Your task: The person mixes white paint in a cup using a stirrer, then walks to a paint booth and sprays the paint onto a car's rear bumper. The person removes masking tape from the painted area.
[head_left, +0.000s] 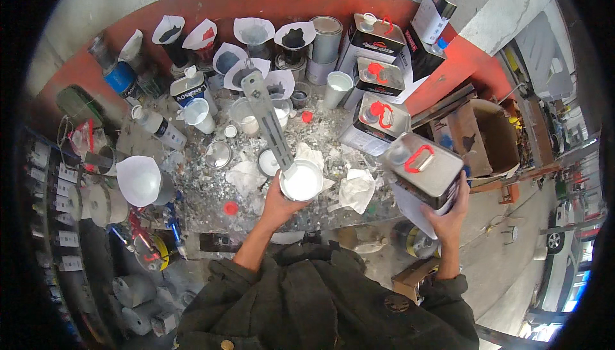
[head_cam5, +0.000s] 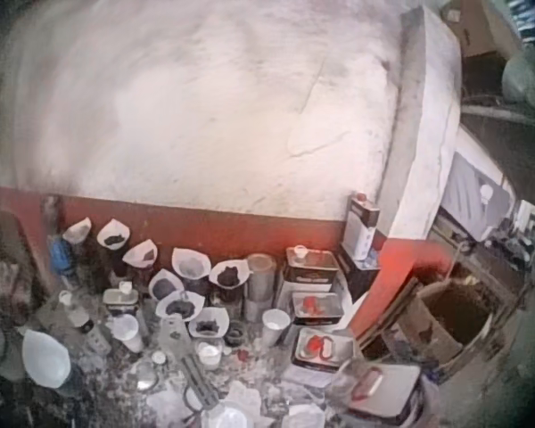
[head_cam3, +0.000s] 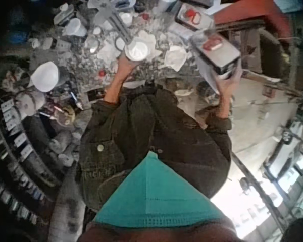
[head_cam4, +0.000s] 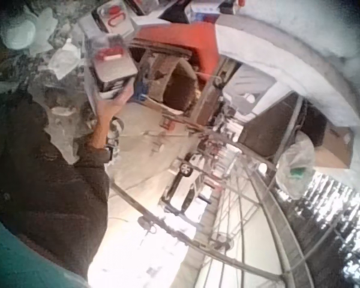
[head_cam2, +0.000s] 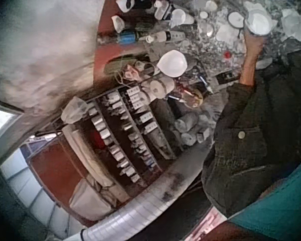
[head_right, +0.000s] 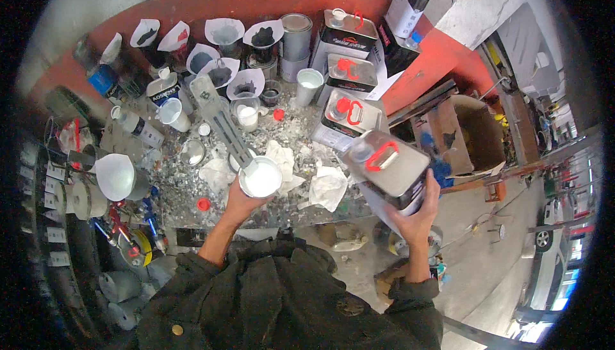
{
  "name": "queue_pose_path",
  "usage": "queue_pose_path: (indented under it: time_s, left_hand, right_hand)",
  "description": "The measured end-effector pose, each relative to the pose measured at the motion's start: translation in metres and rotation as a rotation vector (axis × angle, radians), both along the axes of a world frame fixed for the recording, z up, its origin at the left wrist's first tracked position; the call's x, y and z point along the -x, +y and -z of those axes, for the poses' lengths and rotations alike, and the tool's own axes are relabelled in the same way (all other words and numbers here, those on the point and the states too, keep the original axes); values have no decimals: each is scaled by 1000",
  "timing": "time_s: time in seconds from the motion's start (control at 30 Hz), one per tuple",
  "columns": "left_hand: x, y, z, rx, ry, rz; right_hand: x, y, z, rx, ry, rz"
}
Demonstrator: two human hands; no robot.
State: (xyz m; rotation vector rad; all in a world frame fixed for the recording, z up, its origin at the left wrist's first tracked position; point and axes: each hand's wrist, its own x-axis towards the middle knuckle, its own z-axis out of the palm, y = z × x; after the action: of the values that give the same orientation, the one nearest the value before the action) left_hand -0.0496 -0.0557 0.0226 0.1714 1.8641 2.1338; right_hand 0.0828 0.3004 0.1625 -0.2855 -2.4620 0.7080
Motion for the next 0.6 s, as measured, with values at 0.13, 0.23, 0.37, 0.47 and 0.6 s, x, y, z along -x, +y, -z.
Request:
queue_pose_path:
  time_s: [0.13,0.23,0.37,0.47,0.6]
  left_hand:
    - [-3,3,14,-6,28,-2]
    - [-3,4,12,-17,37,8]
    - [-5,5,11,-52,46,0]
    - [-2,3,22,-3,127,6]
    - [-4,0,26,127,198,-3]
  right_hand:
    - [1,-23,-33,-188,-128,-218]
    - [9,-39,-44,-206,-181,-275]
    - [23,-55,-56,-339,-202,-407]
    - [34,-72,-72,-419,-238,-455]
    - [43,-82,-77,-461,-231,-517]
